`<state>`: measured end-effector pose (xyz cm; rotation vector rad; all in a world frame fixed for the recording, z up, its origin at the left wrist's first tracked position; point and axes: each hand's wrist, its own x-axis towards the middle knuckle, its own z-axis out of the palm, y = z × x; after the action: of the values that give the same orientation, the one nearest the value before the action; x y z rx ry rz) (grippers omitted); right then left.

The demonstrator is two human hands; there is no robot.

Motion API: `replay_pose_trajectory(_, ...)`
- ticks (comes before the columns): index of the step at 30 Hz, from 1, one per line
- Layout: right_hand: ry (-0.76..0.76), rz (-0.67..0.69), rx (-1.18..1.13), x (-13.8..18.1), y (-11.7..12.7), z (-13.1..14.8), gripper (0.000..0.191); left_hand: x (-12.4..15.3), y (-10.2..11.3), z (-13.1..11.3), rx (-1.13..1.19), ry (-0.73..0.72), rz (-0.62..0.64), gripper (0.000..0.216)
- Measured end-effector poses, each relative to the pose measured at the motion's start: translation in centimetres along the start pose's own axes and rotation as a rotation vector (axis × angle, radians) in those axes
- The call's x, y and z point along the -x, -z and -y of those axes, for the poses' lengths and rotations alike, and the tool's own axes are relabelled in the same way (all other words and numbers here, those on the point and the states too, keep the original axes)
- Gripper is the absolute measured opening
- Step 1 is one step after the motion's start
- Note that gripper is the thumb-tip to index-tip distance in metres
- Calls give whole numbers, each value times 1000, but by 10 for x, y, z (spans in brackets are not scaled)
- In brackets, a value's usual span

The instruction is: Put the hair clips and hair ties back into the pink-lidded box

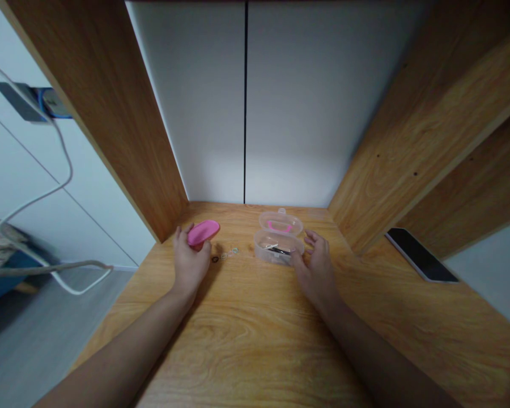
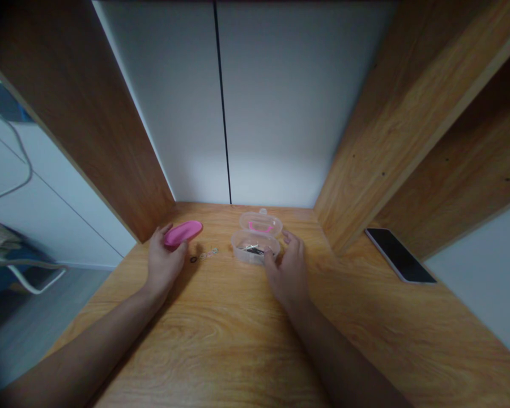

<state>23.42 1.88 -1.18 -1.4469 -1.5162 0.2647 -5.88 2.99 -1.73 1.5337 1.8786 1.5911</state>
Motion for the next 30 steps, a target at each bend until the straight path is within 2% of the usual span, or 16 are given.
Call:
replay_pose_trajectory(5, -26, 90, -31, 1, -1, 0, 67, 3, 0, -7, -70, 18, 0, 52)
replay_pose_trajectory(11, -14, 126, 11, 4, 3, 10, 74, 3, 1, -12, -178, 42, -58, 53)
replay_pose_trajectory(16, -41, 176, 15, 3, 4, 14, 74, 5, 1, -14, -136, -49, -35, 44)
replay_pose_trajectory(22, 16, 224, -85, 4, 5, 17, 73, 13, 1, -25, -14, -253, 188, 31)
replay_pose_trajectory(26, 146, 274, -129, 9, 7, 22, 78, 20, 3, -33, -58, -382, 354, 37)
replay_pose_trajectory(30, 286, 357, -135, 12, 10, 28, 75, 24, 6, -36, -67, -422, 530, 44)
